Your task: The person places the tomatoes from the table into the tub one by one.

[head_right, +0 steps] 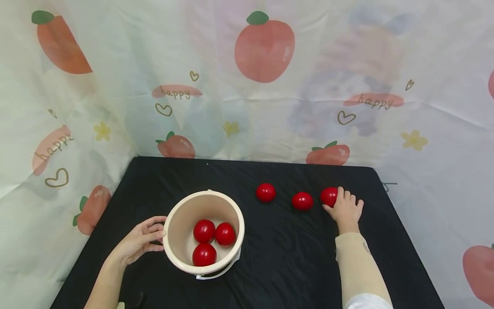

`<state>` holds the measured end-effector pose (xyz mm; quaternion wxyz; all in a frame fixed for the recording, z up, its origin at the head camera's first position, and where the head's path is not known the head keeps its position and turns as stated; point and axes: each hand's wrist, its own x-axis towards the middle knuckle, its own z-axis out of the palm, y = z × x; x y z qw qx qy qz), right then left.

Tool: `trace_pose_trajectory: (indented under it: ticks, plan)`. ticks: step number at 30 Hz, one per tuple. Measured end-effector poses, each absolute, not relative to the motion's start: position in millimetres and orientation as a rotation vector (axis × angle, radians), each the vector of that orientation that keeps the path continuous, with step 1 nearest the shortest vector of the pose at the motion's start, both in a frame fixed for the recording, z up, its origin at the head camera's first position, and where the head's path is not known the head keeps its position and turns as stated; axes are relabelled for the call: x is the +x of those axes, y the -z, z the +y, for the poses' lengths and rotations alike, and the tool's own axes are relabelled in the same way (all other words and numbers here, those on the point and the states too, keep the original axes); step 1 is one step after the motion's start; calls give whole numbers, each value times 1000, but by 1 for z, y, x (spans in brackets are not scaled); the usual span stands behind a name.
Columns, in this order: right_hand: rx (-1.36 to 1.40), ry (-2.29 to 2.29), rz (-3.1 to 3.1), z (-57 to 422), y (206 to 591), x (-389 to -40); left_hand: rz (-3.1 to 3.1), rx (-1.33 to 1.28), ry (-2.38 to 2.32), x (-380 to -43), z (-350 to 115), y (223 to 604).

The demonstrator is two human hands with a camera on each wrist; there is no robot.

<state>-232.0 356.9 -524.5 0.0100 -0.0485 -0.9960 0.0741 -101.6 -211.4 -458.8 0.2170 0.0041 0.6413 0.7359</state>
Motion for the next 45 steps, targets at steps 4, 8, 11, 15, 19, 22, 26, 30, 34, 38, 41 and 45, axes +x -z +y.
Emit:
trace_pose_trajectory:
  ticks: [4, 8, 11, 15, 19, 22, 26, 30, 34, 38, 41, 45]
  plan:
    - [-79, -142, -3054, 354, 506, -241, 1784, 5, -2032, -102, -211, 459]
    - [0, -92, -2997, 344, 485, -251, 1785, 0, -2031, -102, -211, 459]
    - [94, -76, -2937, 331, 470, -257, 1782, -2, -2034, -102, -211, 459]
    - [223, -56, -2848, 304, 448, -262, 1777, -1, -2039, -102, -211, 459]
    - [366, -48, -2757, 269, 426, -261, 1775, 1, -2042, -102, -211, 460]
    - [496, -57, -2663, 240, 411, -257, 1773, 1, -2043, -102, -211, 460]
    - [654, -67, -2539, 202, 396, -247, 1776, 0, -2041, -102, -211, 460]
    - [818, -102, -2431, 165, 390, -234, 1783, 6, -2041, -102, -211, 460]
    - [974, -152, -2374, 130, 390, -221, 1784, 16, -2049, -102, -211, 460]
    - [1099, -148, -2367, 100, 396, -208, 1777, 29, -2056, -102, -211, 460]
    - [1188, -121, -2372, 81, 403, -200, 1777, 32, -2057, -103, -211, 460]
    - [1296, -87, -2416, 61, 412, -189, 1786, 22, -2052, -102, -211, 460]
